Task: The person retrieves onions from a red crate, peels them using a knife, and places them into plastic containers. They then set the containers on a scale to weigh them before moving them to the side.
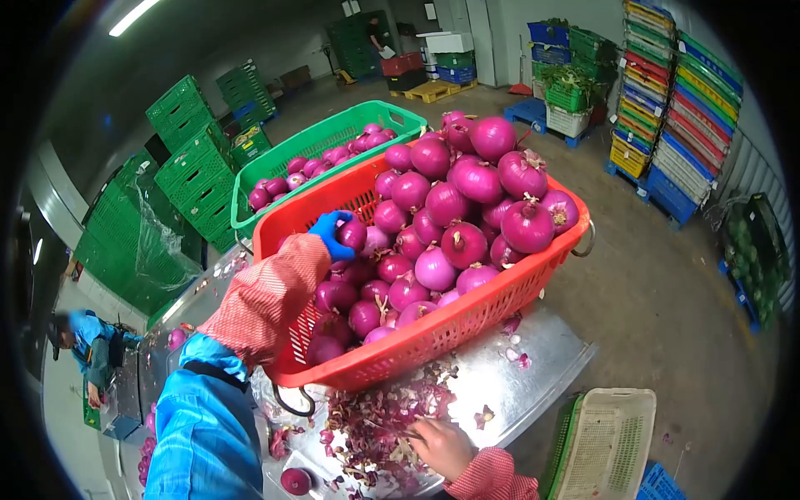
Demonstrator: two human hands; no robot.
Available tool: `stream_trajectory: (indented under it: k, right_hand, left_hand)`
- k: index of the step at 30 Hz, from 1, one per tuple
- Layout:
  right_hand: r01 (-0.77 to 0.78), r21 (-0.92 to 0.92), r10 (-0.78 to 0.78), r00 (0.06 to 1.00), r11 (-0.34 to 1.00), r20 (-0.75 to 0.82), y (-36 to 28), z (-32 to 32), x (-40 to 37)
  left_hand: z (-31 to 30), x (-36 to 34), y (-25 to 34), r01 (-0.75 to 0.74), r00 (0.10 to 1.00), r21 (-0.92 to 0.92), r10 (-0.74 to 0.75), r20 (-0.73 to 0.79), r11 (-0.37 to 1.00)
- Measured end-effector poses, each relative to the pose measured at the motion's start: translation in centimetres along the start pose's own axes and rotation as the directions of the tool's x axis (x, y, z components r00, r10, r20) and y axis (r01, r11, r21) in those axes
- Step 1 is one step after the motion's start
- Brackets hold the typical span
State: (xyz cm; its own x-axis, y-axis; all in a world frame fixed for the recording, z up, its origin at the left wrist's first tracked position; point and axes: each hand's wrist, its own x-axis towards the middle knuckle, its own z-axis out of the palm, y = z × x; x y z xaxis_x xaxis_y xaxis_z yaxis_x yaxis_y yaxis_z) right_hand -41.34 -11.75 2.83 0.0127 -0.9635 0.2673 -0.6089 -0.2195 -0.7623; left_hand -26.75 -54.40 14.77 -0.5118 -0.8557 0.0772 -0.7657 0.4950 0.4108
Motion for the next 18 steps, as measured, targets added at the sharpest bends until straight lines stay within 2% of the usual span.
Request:
stream_trajectory:
  k: [1, 3, 4, 5, 6, 8, 9, 10, 11, 12, 14, 15, 18]
  right_hand:
    - [-0.005, 0.01, 0.005, 1.0, 1.0, -0.012, -0.5, -0.4, 0.1]
    - [-0.014, 0.035, 0.015, 0.999, 0.999, -0.032, -1.5, -1.0, 0.0]
    - [-0.026, 0.048, 0.029, 0.997, 0.999, -0.078, -1.5, -1.0, -0.1]
    - [-0.173, 0.186, 0.19, 0.979, 0.967, -0.078, -2.2, -1.5, -0.8]
    - [-0.306, 0.314, 0.341, 0.938, 0.899, -0.062, -3.1, -2.7, 0.3]
    - [-0.166, 0.268, 0.228, 0.948, 0.949, -0.22, -2.8, -3.2, 1.2]
    - [-0.178, 0.352, 0.267, 0.937, 0.919, -0.224, -4.8, -4.6, 2.1]
    - [-0.127, 0.263, 0.194, 0.95, 0.956, -0.244, -5.0, -5.4, 2.6]
    - [-0.047, 0.208, 0.107, 0.951, 0.977, -0.289, -6.0, -6.2, 3.3]
    - [0.028, 0.15, 0.022, 0.946, 0.988, -0.323, -7.2, -7.1, 3.8]
    - [0.133, 0.02, -0.122, 0.949, 0.991, -0.29, -8.6, -8.4, 4.2]
    - [0.155, -0.027, -0.156, 0.954, 0.988, -0.256, -9.2, -8.6, 4.1]
    - [0.275, -0.231, -0.31, 0.941, 0.933, -0.134, -10.4, -8.8, 3.7]
  left_hand:
    - [-0.5, -1.0, -0.4, 0.069, 0.996, -0.232, -0.053, 0.072, 0.97]
    - [-1.6, -4.1, 0.3, 0.209, 0.977, -0.618, -0.136, 0.163, 0.758]
    - [-2.9, -6.7, 2.0, 0.276, 0.961, -0.761, -0.164, 0.222, 0.586]
    - [-4.0, -10.5, 3.9, 0.248, 0.966, -0.914, -0.012, 0.258, 0.32]
    - [-5.1, -13.8, 6.3, 0.23, 0.962, -0.973, 0.144, 0.23, 0.015]
    - [-5.9, -19.0, 8.8, 0.335, 0.938, -0.919, 0.171, 0.303, -0.208]
    - [-5.3, -21.2, 9.1, 0.372, 0.924, -0.873, 0.209, 0.319, -0.316]
    - [-4.6, -23.2, 9.4, 0.408, 0.91, -0.811, 0.25, 0.33, -0.418]
    - [-4.0, -24.9, 10.0, 0.407, 0.903, -0.821, 0.316, 0.293, -0.401]
    - [-3.3, -26.6, 11.0, 0.439, 0.888, -0.808, 0.327, 0.323, -0.394]
    - [-2.5, -29.3, 13.3, 0.399, 0.907, -0.841, 0.291, 0.303, -0.366]
    - [-2.1, -30.5, 13.0, 0.449, 0.879, -0.83, 0.331, 0.343, -0.332]
    - [1.3, -33.4, 12.8, 0.266, 0.95, -0.93, 0.232, 0.208, -0.255]
